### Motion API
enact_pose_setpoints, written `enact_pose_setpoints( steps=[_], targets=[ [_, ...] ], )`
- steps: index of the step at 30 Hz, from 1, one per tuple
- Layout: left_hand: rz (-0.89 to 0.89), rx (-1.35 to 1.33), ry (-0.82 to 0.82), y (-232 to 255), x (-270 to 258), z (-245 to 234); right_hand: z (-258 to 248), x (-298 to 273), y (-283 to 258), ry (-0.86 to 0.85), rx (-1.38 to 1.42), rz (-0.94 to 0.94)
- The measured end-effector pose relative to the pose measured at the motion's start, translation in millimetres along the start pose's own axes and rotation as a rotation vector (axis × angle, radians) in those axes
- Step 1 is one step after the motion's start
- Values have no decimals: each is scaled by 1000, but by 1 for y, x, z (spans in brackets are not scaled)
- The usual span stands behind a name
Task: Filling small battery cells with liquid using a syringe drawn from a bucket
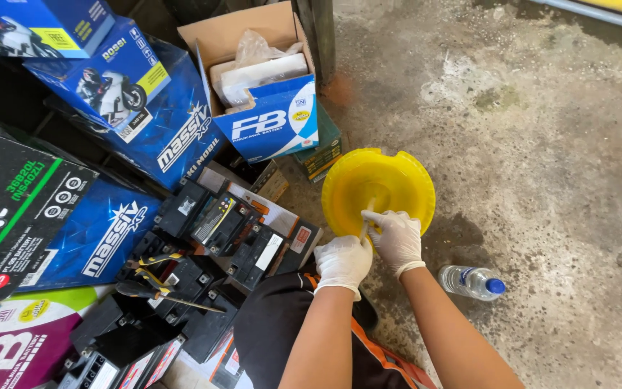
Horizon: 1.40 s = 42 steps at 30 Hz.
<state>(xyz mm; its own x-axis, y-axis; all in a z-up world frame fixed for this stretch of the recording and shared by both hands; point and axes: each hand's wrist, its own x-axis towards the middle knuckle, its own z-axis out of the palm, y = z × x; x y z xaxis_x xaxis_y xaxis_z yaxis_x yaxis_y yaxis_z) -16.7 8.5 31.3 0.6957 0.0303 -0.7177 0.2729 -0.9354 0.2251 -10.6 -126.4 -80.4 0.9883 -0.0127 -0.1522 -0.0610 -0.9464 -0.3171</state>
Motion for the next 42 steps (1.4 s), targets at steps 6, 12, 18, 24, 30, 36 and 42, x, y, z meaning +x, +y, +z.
enact_pose_setpoints(
  steps=[6,12,18,24,30,36,42],
  targets=[
    [-4,-29,29,0,0,1,1,3,1,12,-17,-15],
    [-1,-31,57,-6,18,16,0,3,-2,21,-22,-26],
    [20,-7,33,-4,6,4,-14,2,-9,39,-48,-34],
    [9,31,-14,-2,-2,-4,2,3,-4,23,-44,-18],
    [-6,32,-46,1,-6,-7,2,3,-4,3,-27,-23],
    [-13,34,-32,3,-4,-6,5,5,-4,-9,-23,-22],
    [-13,43,-35,0,-4,-6,7,3,-4,-14,1,-12]
  ],
)
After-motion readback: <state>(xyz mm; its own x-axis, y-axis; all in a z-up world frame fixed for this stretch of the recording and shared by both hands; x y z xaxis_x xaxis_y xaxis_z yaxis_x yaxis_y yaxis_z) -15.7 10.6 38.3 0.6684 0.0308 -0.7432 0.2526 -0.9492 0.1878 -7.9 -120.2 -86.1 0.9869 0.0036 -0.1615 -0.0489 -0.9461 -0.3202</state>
